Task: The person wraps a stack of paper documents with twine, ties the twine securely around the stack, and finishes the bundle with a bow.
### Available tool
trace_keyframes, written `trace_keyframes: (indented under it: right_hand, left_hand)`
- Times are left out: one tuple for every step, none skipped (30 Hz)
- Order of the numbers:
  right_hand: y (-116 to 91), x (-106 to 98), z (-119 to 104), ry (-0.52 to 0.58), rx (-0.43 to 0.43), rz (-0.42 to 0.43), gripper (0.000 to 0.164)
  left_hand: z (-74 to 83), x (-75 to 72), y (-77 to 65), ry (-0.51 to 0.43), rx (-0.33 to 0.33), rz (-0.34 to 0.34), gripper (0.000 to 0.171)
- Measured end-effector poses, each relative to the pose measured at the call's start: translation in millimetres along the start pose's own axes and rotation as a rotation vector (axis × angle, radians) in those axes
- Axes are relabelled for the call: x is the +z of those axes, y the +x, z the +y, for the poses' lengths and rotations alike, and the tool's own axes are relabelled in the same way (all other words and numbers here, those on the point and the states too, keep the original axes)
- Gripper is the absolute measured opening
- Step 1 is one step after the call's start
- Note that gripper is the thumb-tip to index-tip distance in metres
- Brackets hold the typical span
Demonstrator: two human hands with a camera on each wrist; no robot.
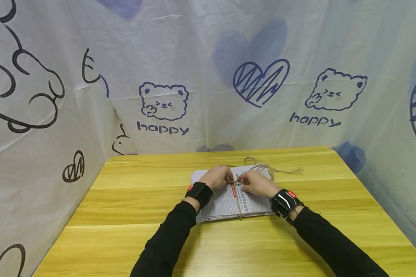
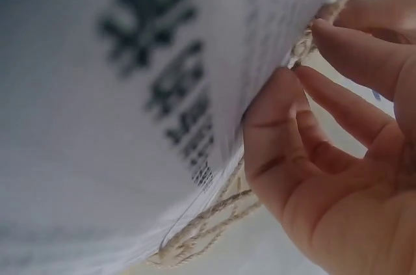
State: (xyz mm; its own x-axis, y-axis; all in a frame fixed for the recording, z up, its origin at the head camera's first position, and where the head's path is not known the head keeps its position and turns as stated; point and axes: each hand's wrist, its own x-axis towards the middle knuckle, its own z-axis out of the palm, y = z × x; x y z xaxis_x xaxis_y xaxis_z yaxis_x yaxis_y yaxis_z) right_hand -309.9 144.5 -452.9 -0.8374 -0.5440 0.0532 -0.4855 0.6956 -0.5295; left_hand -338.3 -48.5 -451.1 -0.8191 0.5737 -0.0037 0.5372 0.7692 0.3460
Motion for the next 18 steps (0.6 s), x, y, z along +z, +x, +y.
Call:
trace_keyframes:
  right_hand:
    - [1, 1, 0, -0.018, -0.019, 0.007, 0.028]
    - [1, 2, 0, -0.035, -0.034, 0.017, 0.026]
    - [2, 4, 0, -0.056, -0.052, 0.031, 0.022]
    - [3, 6, -1, -0.078, -0.065, 0.048, 0.017]
    - [4, 7, -1, -0.104, -0.076, 0.067, 0.012]
    - [5, 9, -2, -0.123, -0.080, 0.087, 0.008]
    - [6, 11, -3, -0.141, -0.078, 0.106, 0.007]
    - [7, 13, -4, -0.158, -0.076, 0.124, 0.009]
    - [7, 14, -5, -0.174, -0.073, 0.139, 0.012]
    - [8, 15, -6, -0.185, -0.068, 0.149, 0.015]
    - [7, 16, -7, -0.194, -0.067, 0.152, 0.017]
    - [6, 16, -7, -0.194, -0.066, 0.156, 0.018]
    - [4, 16, -7, -0.189, -0.064, 0.152, 0.018]
    - [2, 14, -6, -0.181, -0.068, 0.144, 0.018]
    - [-1, 12, -5, -0.162, -0.066, 0.129, 0.017]
    - [-5, 9, -4, -0.141, -0.059, 0.108, 0.015]
    - [-9, 6, -2, -0.123, -0.054, 0.088, 0.013]
    - [-13, 1, 0, -0.105, -0.052, 0.067, 0.010]
  left_hand:
    - [0.2, 0.2, 0.5, 0.002, 0.001, -0.002, 0.029]
    - [0.5, 0.4, 1.1, 0.004, 0.004, -0.004, 0.029]
    - [0.7, 0.6, 1.5, 0.005, 0.009, -0.003, 0.028]
    - [0.1, 1.0, 1.9, 0.008, 0.016, -0.004, 0.027]
    - [-0.5, 1.3, 2.3, 0.011, 0.023, -0.005, 0.026]
    - [-1.2, 1.5, 2.5, 0.012, 0.030, -0.004, 0.025]
    - [-1.8, 1.8, 2.7, 0.014, 0.040, -0.003, 0.023]
    - [-2.3, 1.8, 3.0, 0.011, 0.051, -0.002, 0.020]
    - [-2.9, 1.6, 3.0, 0.007, 0.060, -0.001, 0.018]
    - [-3.7, 1.5, 2.8, 0.003, 0.068, -0.002, 0.015]
    - [-4.3, 1.2, 2.2, -0.003, 0.073, -0.003, 0.013]
    - [-4.8, 0.5, 1.3, -0.010, 0.076, -0.003, 0.010]
    - [-5.4, -0.1, 0.3, -0.021, 0.079, -0.006, 0.008]
    - [-5.9, -0.9, -0.8, -0.035, 0.080, -0.010, 0.005]
    - [-6.4, -1.7, -2.1, -0.047, 0.078, -0.014, 0.005]
    - [-6.9, -2.8, -3.4, -0.060, 0.074, -0.020, 0.006]
    - [-7.1, -4.1, -4.8, -0.079, 0.068, -0.030, 0.007]
    - [-7.3, -5.5, -6.0, -0.100, 0.063, -0.040, 0.009]
